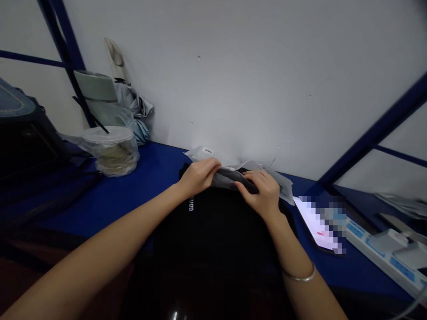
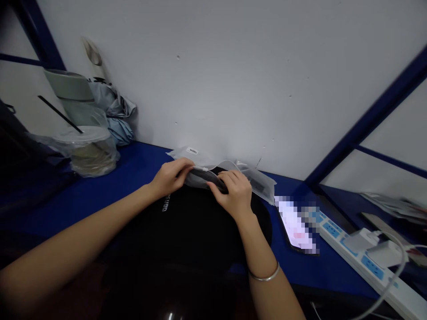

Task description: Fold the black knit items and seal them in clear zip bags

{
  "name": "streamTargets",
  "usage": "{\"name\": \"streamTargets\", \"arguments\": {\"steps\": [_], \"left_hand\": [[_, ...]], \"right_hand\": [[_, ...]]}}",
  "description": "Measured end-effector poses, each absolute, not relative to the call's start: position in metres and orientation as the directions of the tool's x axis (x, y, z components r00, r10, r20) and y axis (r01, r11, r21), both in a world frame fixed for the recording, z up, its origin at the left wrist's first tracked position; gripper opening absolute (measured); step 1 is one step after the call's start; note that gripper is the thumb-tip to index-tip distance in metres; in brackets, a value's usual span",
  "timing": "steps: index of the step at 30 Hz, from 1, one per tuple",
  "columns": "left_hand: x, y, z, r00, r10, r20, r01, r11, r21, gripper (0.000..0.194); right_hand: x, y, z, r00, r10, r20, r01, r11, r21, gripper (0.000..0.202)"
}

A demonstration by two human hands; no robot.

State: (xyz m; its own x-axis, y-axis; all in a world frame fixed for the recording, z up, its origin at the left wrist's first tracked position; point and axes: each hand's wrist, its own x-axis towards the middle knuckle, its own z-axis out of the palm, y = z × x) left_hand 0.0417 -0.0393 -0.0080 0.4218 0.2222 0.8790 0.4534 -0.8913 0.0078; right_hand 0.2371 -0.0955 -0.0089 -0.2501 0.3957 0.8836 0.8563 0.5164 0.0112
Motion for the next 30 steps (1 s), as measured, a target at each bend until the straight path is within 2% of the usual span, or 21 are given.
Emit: {"name": "streamTargets", "arguments": {"steps": [5,8,10,14,17,20,25,30], "left_hand": [[0.039,-0.043,0.004,0.541,0.122,0.832,0.599,-0.751,-0.278,0.016],[0.044,-0.05,0.007,0.61,0.104,0.786,0.604,-0.703,-0.375,0.019],[0.048,-0.053,0.004,0.621,0.133,0.772,0.597,-0.719,-0.356,0.022],[0.051,-0.051,-0.007,0.591,0.23,0.773,0.569,-0.799,-0.197,0.02],[0.045,-0.045,-0.01,0.607,0.211,0.766,0.499,-0.851,-0.161,0.019],[0.04,-0.04,-0.009,0.627,0.161,0.762,0.431,-0.887,-0.168,0.022],[0.04,-0.038,-0.01,0.587,0.157,0.794,0.408,-0.904,-0.124,0.027],[0.041,-0.039,-0.011,0.601,0.144,0.786,0.403,-0.904,-0.143,0.028]], "right_hand": [[0.232,-0.094,-0.012,-0.313,0.441,0.841,0.848,0.528,0.039,0.011],[0.231,-0.094,-0.015,-0.348,0.48,0.805,0.853,0.518,0.059,0.015],[0.232,-0.094,-0.015,-0.359,0.521,0.775,0.854,0.517,0.048,0.015],[0.234,-0.092,-0.014,-0.345,0.585,0.734,0.838,0.545,-0.041,0.015],[0.232,-0.09,-0.015,-0.32,0.572,0.755,0.833,0.55,-0.063,0.014],[0.231,-0.09,-0.018,-0.313,0.504,0.805,0.839,0.543,-0.014,0.014],[0.229,-0.091,-0.02,-0.359,0.392,0.847,0.861,0.489,0.138,0.016],[0.228,-0.091,-0.018,-0.379,0.343,0.86,0.86,0.475,0.189,0.015]]}}
